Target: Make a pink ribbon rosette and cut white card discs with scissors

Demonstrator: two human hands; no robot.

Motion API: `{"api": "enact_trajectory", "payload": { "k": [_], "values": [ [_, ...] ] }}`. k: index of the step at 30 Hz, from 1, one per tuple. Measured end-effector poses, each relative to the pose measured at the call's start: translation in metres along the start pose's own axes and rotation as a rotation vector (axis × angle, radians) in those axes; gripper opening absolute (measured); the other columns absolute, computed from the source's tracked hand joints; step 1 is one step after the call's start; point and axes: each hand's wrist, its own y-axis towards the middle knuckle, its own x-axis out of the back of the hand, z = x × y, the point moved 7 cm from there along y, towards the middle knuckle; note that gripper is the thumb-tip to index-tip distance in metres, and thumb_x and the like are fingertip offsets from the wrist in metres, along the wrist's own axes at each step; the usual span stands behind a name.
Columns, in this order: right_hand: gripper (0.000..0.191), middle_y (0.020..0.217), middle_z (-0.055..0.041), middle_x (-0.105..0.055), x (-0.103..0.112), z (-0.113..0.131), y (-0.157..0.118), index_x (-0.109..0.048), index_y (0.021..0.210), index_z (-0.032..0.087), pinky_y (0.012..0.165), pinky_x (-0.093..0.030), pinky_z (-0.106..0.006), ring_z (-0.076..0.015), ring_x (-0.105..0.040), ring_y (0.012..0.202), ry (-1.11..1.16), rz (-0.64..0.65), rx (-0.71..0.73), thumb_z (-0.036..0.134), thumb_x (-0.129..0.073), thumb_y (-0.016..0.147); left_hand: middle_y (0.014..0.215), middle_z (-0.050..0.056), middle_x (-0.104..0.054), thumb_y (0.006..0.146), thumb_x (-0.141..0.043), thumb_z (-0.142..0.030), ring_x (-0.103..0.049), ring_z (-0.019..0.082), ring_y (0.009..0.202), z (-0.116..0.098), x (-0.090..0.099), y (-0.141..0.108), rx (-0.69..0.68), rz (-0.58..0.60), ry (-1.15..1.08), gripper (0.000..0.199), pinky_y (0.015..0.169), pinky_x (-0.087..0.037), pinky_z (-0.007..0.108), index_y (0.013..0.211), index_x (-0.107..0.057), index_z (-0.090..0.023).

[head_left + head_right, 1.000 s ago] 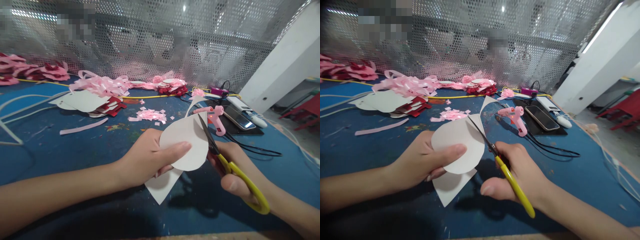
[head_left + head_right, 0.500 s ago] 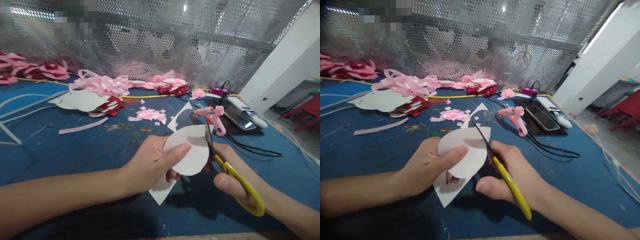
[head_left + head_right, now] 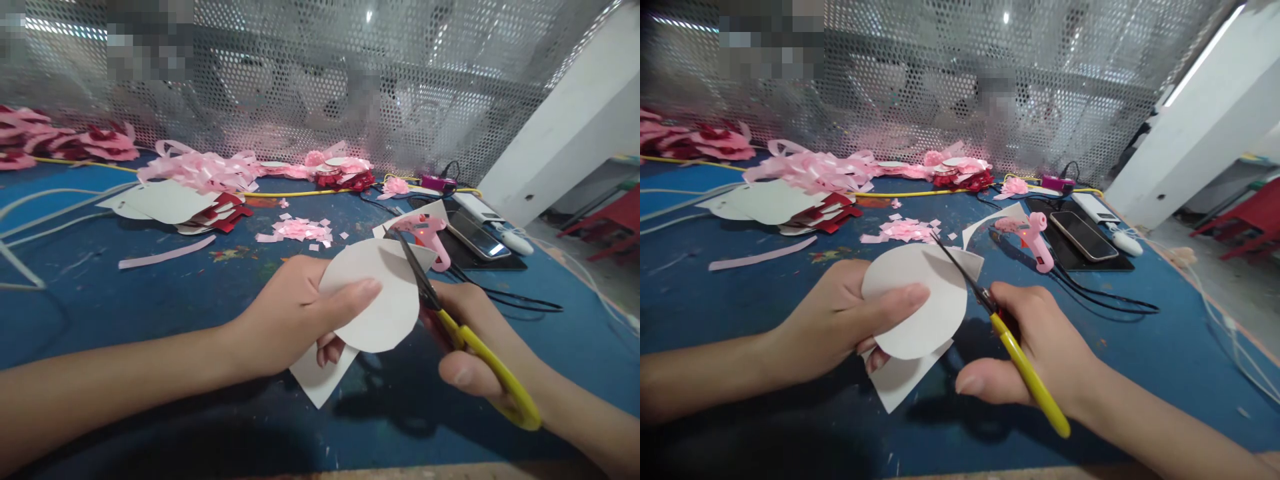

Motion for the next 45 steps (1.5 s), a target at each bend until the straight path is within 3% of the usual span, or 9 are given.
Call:
{"api": "enact_trajectory", "payload": {
  "k": [7, 11, 15, 21, 25, 30, 36, 40, 45],
  "values": [
    [0.062, 0.050, 0.0039, -0.034, 0.000, 0.000, -0.002, -0.039, 0.060, 0.020, 0.042, -0.023, -0.025, -0.0096, -0.029, 0.047, -0.002, 0.027, 0.000, 0.082, -0.040, 0.067, 0.037, -0.003, -0.051, 0.076, -0.058, -0.037, -0.043, 0.007, 0.029, 0.000, 0.002, 0.001, -0.009, 0.007, 0.023, 0.032, 0.028, -0.032, 0.013, 0.053, -0.057, -0.015],
    [0.054, 0.075, -0.0041, -0.058, -0.006, 0.020, 0.002, -0.056, 0.093, 0.020, 0.063, -0.046, -0.029, -0.0202, -0.056, 0.071, 0.206, 0.144, 0.169, 0.070, -0.046, 0.074, 0.037, -0.004, -0.050, 0.076, -0.057, -0.036, -0.045, 0.007, 0.030, 0.006, -0.005, 0.000, 0.034, 0.054, 0.063, 0.031, 0.029, -0.034, 0.013, 0.053, -0.057, -0.016],
    [0.056, 0.082, -0.0037, -0.059, -0.006, 0.023, 0.004, -0.053, 0.116, 0.023, 0.072, -0.046, -0.030, -0.0207, -0.058, 0.077, 0.200, 0.136, 0.224, 0.065, -0.045, 0.080, 0.037, -0.005, -0.050, 0.076, -0.058, -0.035, -0.044, 0.006, 0.030, 0.008, -0.005, 0.002, 0.046, 0.059, 0.068, 0.030, 0.028, -0.033, 0.012, 0.052, -0.057, -0.016],
    [0.064, 0.062, 0.0022, -0.043, -0.001, 0.014, 0.003, -0.057, 0.096, 0.018, 0.049, -0.033, -0.024, -0.0109, -0.034, 0.052, 0.012, 0.055, 0.198, 0.076, -0.044, 0.072, 0.038, -0.004, -0.051, 0.076, -0.057, -0.034, -0.045, 0.007, 0.029, 0.004, -0.004, 0.002, 0.077, 0.097, 0.099, 0.029, 0.027, -0.034, 0.013, 0.053, -0.057, -0.016],
    [0.062, 0.057, 0.0039, -0.039, 0.001, 0.012, 0.001, -0.047, 0.071, 0.018, 0.044, -0.024, -0.024, -0.0088, -0.027, 0.050, -0.086, 0.055, 0.155, 0.080, -0.042, 0.069, 0.037, -0.003, -0.051, 0.074, -0.058, -0.034, -0.044, 0.007, 0.028, -0.001, -0.003, 0.000, 0.114, 0.105, 0.128, 0.028, 0.026, -0.032, 0.013, 0.053, -0.057, -0.016],
    [0.067, 0.051, 0.0051, -0.034, 0.002, 0.004, -0.001, -0.039, 0.063, 0.019, 0.045, -0.018, -0.026, -0.0085, -0.022, 0.050, -0.140, 0.085, 0.068, 0.086, -0.035, 0.064, 0.037, -0.003, -0.051, 0.074, -0.059, -0.034, -0.044, 0.007, 0.027, -0.008, 0.002, -0.002, 0.125, 0.114, 0.185, 0.030, 0.025, -0.030, 0.013, 0.049, -0.057, -0.016],
    [0.059, 0.049, 0.0057, -0.029, 0.002, -0.005, -0.001, -0.038, 0.061, 0.019, 0.043, -0.016, -0.026, -0.0088, -0.019, 0.049, -0.101, -0.001, 0.007, 0.077, -0.036, 0.074, 0.047, -0.002, -0.058, 0.073, -0.065, -0.034, -0.050, 0.007, 0.037, -0.006, 0.009, 0.008, -0.068, -0.024, 0.090, 0.026, 0.034, -0.038, 0.012, 0.058, -0.060, -0.014],
    [0.055, 0.062, 0.0005, -0.049, -0.012, -0.002, 0.004, -0.051, 0.078, 0.018, 0.049, -0.034, -0.025, -0.0123, -0.040, 0.054, 0.071, 0.024, 0.067, 0.072, -0.043, 0.074, 0.058, 0.000, -0.064, 0.078, -0.060, -0.040, -0.056, 0.009, 0.045, 0.008, 0.000, 0.011, -0.106, -0.066, -0.116, 0.028, 0.041, -0.045, 0.015, 0.070, -0.061, -0.014],
    [0.062, 0.092, -0.0063, -0.061, -0.016, 0.007, 0.006, -0.054, 0.108, 0.018, 0.073, -0.044, -0.032, -0.0224, -0.055, 0.080, 0.179, 0.091, 0.130, 0.069, -0.051, 0.073, 0.051, -0.001, -0.061, 0.080, -0.058, -0.040, -0.055, 0.010, 0.040, 0.010, -0.004, 0.008, -0.048, -0.051, -0.013, 0.028, 0.036, -0.043, 0.015, 0.070, -0.061, -0.014]
  ]
}}
